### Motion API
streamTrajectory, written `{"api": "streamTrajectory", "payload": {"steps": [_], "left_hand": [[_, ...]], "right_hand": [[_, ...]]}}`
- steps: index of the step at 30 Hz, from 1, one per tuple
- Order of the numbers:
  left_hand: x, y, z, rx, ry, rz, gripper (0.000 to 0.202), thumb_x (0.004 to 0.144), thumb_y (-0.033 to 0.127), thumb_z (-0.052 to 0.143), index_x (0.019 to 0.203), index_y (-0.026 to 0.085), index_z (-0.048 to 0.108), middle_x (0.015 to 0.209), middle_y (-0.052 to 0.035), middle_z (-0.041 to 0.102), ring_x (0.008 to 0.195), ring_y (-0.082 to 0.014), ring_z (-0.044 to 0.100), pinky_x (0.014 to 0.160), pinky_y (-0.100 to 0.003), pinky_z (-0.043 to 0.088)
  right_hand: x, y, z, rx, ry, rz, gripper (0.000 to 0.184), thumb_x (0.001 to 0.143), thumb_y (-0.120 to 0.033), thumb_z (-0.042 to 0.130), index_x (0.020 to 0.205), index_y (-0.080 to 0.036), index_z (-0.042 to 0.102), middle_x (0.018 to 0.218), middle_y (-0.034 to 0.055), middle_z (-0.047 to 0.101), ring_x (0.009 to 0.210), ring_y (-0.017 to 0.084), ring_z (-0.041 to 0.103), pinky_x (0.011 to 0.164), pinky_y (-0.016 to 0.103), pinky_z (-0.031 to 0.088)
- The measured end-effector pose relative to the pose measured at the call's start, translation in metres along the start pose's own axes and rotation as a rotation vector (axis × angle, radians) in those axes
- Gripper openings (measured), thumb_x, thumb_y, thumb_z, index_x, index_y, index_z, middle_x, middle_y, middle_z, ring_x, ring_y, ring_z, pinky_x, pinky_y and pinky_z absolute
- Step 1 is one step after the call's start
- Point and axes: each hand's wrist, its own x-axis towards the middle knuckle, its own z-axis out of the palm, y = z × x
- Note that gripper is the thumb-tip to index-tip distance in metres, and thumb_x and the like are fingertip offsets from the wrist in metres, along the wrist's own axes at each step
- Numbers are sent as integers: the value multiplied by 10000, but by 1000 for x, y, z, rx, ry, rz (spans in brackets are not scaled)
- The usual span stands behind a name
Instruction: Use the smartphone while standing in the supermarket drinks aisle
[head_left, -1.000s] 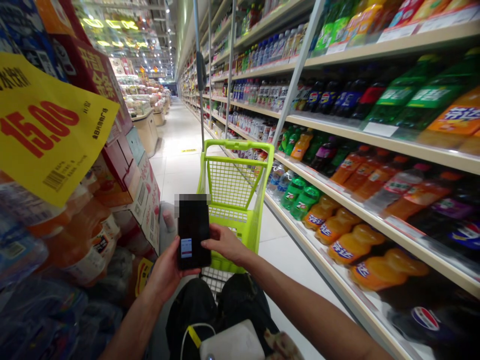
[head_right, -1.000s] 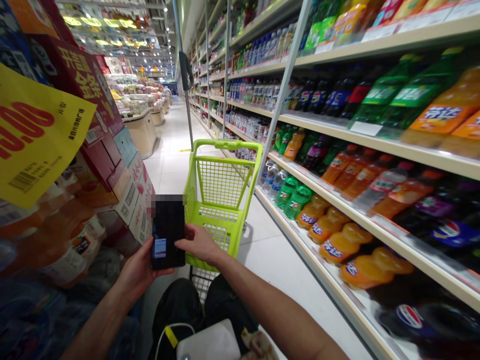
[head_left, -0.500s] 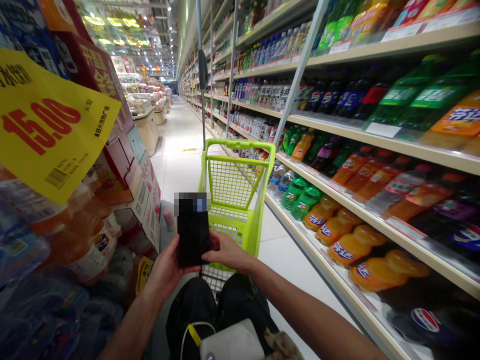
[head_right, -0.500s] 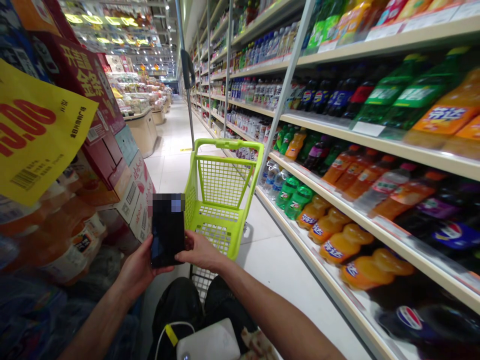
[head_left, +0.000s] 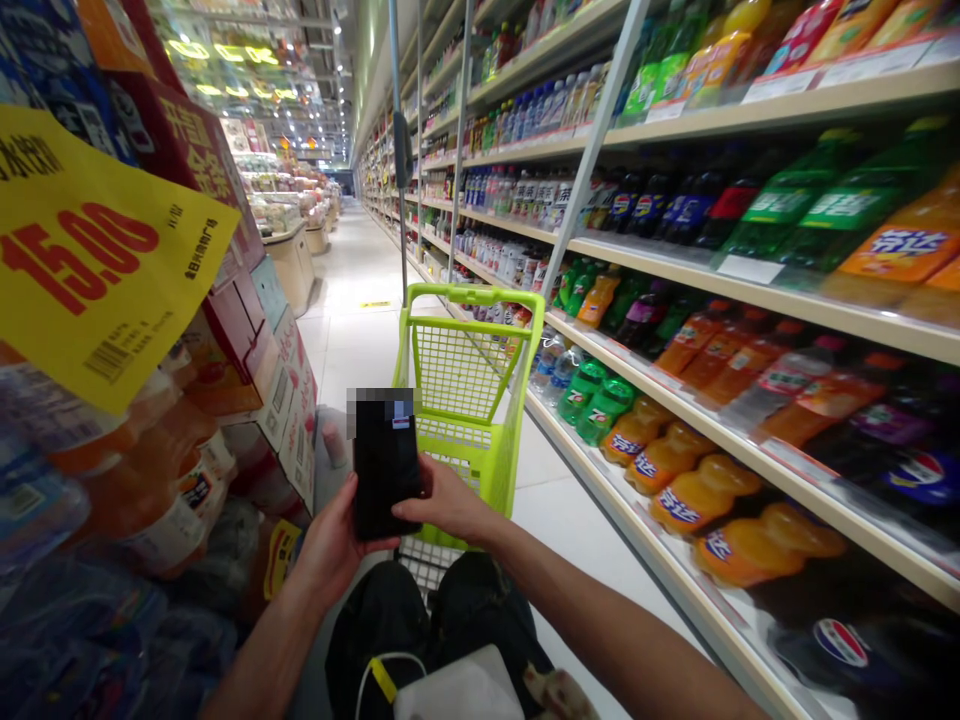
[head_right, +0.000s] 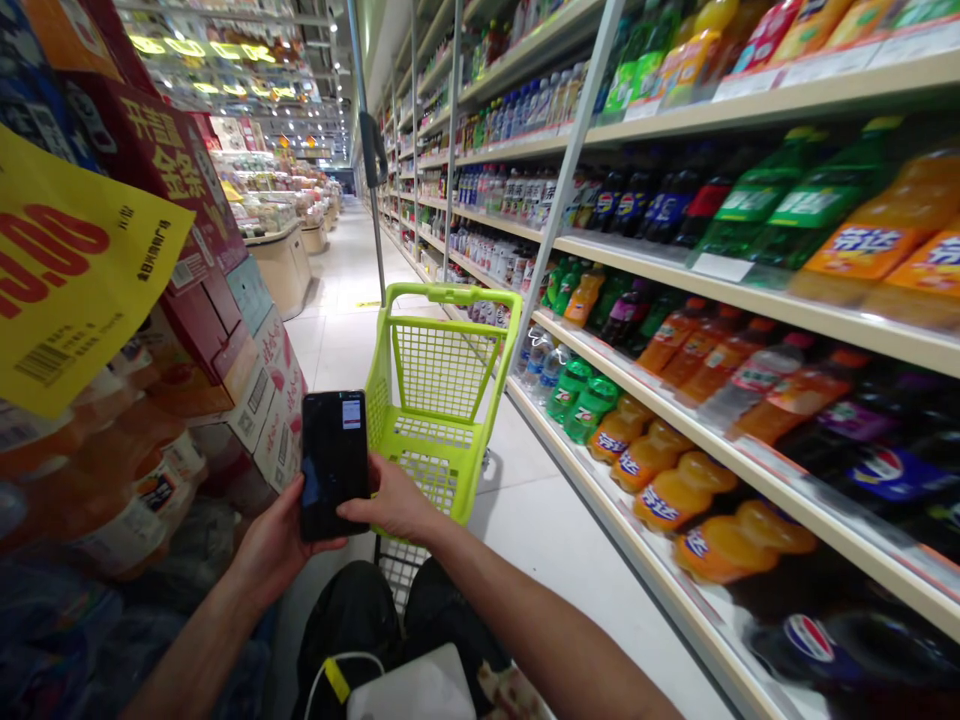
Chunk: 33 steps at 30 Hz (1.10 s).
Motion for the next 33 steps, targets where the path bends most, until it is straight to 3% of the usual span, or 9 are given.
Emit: {"api": "streamTrajectory", "payload": {"steps": [4,8,10,13,15,18,22,27,33], "left_hand": [[0,-1,1,-2,15,5,292,852,273,422,1052,121,572,865,-93,699,600,-189,643,438,-310,537],[-1,0,0,-3,31,3,309,850,274,419,1079,128,566,887,-101,696,665,-223,657,438,-320,533],[-2,0,0,-5,22,-3,313,854,285,407,1060,124,580,893,-110,695,699,-235,658,440,-318,532],[-3,0,1,-15,40,3,303,855,278,408,1045,123,586,893,-105,693,678,-221,653,441,-314,530],[-2,0,2,-25,61,13,299,853,273,412,1059,130,576,895,-97,690,656,-206,647,446,-309,530],[-1,-2,3,-27,54,28,304,856,287,411,1078,150,569,912,-86,686,672,-194,644,454,-282,524],[0,-4,3,-20,69,24,294,859,289,406,1062,156,572,898,-80,690,695,-193,646,462,-264,518],[0,-3,0,0,50,19,307,862,296,388,1042,135,576,859,-100,695,661,-205,651,451,-288,519],[-1,-2,0,-17,10,11,311,860,296,393,1030,118,583,847,-111,698,620,-203,651,453,-312,528]], "right_hand": [[-1,8,5,-200,84,-38,558,513,-146,711,1036,-188,522,945,3,605,872,182,538,771,309,439],[4,8,3,-217,157,17,181,716,-328,566,810,-173,573,754,-1,594,722,152,535,683,293,442],[4,7,2,-211,168,39,256,783,-402,466,746,-167,563,693,1,574,676,144,527,659,293,443],[-2,8,6,-168,91,6,292,696,-353,599,918,-168,556,838,14,606,787,166,558,731,308,451],[-7,11,11,-172,82,-31,515,596,-251,693,1067,-176,500,986,30,597,916,193,548,816,327,434],[-14,16,21,-245,193,-29,699,534,-190,734,1162,-184,426,1076,48,569,991,209,525,876,352,410],[-16,19,28,-266,275,-7,777,535,-170,723,1220,-192,357,1083,51,567,979,204,536,882,359,412],[-13,18,24,-127,183,-12,759,571,-192,702,1237,-211,340,1078,36,591,984,196,554,903,360,410],[-12,15,16,-24,144,79,765,574,-166,666,1247,-190,301,910,26,634,809,178,609,741,335,473]]}}
